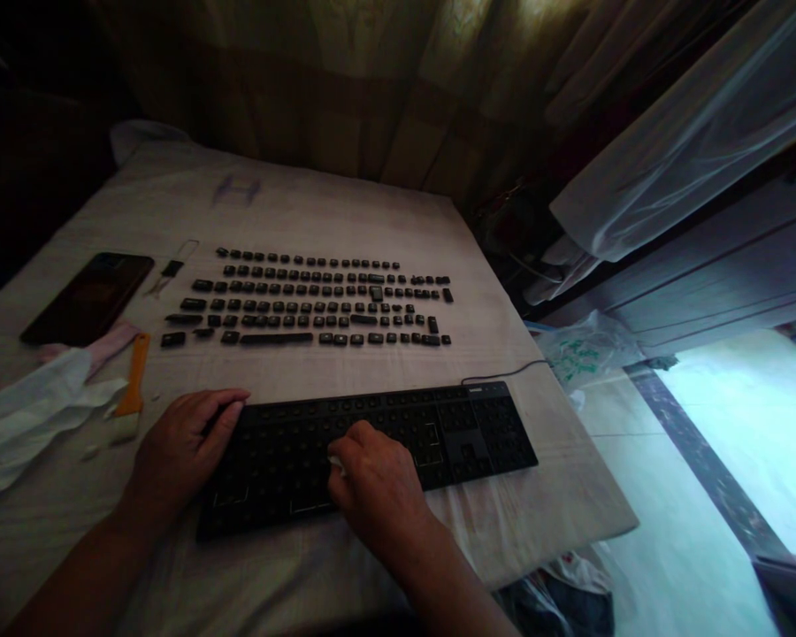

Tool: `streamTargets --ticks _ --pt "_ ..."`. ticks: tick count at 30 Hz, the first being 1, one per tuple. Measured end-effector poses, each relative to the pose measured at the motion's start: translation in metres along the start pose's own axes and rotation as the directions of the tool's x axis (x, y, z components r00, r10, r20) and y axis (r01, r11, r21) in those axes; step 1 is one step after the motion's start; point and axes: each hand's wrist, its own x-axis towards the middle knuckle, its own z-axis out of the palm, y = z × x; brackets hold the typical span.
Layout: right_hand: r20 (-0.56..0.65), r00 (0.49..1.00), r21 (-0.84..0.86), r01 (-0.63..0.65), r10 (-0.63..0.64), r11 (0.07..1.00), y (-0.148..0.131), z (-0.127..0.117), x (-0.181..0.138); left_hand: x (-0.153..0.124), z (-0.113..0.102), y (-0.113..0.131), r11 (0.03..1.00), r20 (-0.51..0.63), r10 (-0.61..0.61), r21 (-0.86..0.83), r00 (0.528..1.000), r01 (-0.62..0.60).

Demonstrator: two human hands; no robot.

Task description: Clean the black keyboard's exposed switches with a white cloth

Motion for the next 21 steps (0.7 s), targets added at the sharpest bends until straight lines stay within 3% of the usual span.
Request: streamTargets --ticks 21 --pt "0.061 0.998 0.065 -0.015 0.011 0.998 0.002 0.001 -0.011 0.000 0.001 0.000 0.999 0.002 0.026 0.020 1.000 -0.026"
